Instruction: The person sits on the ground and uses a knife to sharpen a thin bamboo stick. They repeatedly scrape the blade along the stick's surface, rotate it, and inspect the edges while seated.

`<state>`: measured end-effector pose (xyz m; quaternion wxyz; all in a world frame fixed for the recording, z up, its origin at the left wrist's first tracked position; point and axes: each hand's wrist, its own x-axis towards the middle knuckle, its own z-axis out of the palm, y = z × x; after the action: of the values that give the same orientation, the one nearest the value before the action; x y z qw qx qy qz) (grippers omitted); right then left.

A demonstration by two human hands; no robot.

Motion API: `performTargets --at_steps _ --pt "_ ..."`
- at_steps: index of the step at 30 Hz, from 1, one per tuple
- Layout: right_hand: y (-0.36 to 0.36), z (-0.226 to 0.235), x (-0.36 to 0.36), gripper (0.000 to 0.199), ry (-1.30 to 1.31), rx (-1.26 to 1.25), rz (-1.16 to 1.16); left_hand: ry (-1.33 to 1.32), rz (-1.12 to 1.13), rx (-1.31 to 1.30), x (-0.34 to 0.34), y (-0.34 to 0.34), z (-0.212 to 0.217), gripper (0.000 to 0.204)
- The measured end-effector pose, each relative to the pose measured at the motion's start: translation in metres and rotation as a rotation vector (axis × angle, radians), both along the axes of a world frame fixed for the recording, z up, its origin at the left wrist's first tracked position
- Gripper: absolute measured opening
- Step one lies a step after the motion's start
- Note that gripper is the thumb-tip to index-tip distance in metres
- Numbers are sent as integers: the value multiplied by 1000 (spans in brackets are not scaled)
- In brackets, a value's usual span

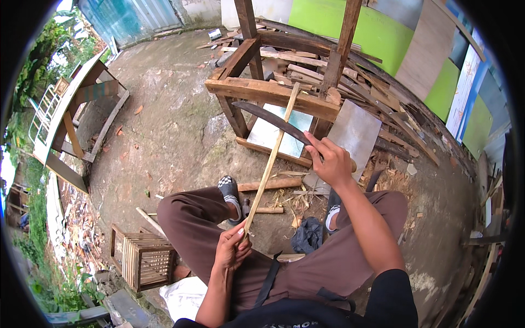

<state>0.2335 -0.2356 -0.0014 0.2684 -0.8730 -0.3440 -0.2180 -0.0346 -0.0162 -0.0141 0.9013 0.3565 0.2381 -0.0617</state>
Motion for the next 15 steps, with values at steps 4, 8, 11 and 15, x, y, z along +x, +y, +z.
performTargets --at_steps 4,8,11,15 --pt "2 0 -3 35 -42 2 12 7 -5 -17 2 4 -6 46" --pt "2 2 3 34 -84 -21 32 -8 -8 -22 1 2 -5 46" --pt "3 -2 2 34 -12 16 -92 7 -10 -38 5 1 -6 44" --pt "1 2 -4 33 -133 -54 134 6 -1 -19 -5 3 -2 45"
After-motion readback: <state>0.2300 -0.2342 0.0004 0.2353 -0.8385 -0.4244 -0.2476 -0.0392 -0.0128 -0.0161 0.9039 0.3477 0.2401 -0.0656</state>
